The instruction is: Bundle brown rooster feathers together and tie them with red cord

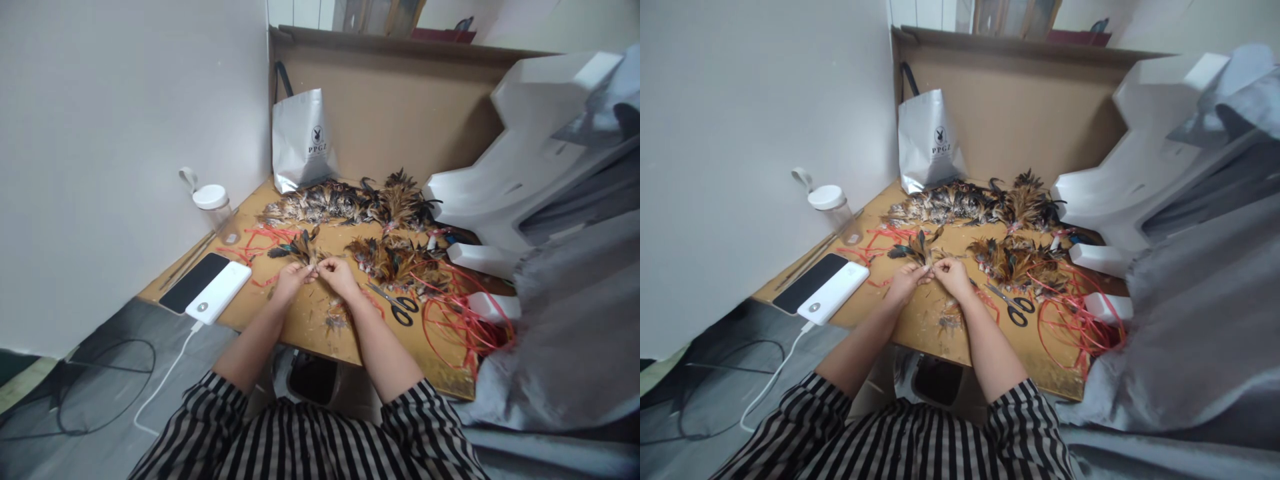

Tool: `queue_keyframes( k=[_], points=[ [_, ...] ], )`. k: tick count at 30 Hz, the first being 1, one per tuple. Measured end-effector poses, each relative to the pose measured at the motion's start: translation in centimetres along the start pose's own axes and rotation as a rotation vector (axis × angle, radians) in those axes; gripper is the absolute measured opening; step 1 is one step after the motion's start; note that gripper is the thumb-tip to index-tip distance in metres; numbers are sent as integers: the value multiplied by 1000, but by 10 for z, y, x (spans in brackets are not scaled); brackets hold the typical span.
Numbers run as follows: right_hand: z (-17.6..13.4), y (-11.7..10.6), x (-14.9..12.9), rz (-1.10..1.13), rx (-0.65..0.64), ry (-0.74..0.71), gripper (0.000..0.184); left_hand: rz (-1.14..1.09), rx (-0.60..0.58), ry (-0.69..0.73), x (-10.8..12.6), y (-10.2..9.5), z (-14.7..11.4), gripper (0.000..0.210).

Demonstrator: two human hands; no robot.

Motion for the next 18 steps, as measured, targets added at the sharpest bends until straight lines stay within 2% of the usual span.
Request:
queue_keyframes(
  k=[3,10,14,18],
  points=[
    [1,1,3,30,-36,57,14,23,-8,0,2,1,-1,33],
    [1,0,7,300,-86,243,23,27,-3,-19,8,4,-4,32],
    [-2,4,5,393,-140,267,23,22,-19,-40,9,6,-5,31],
    [-1,7,6,410,-139,257,22,37,-15,-52,9,7,-6,32]
  ],
)
Point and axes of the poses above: each hand's wrist, its own z-axis towards the middle knuckle, its own y-axis out of the palm, x = y × z, the point moved 5 cm from there along z, towards the middle knuckle, and after that the axes turned 15 degrees about y, right-handed, at the moved point
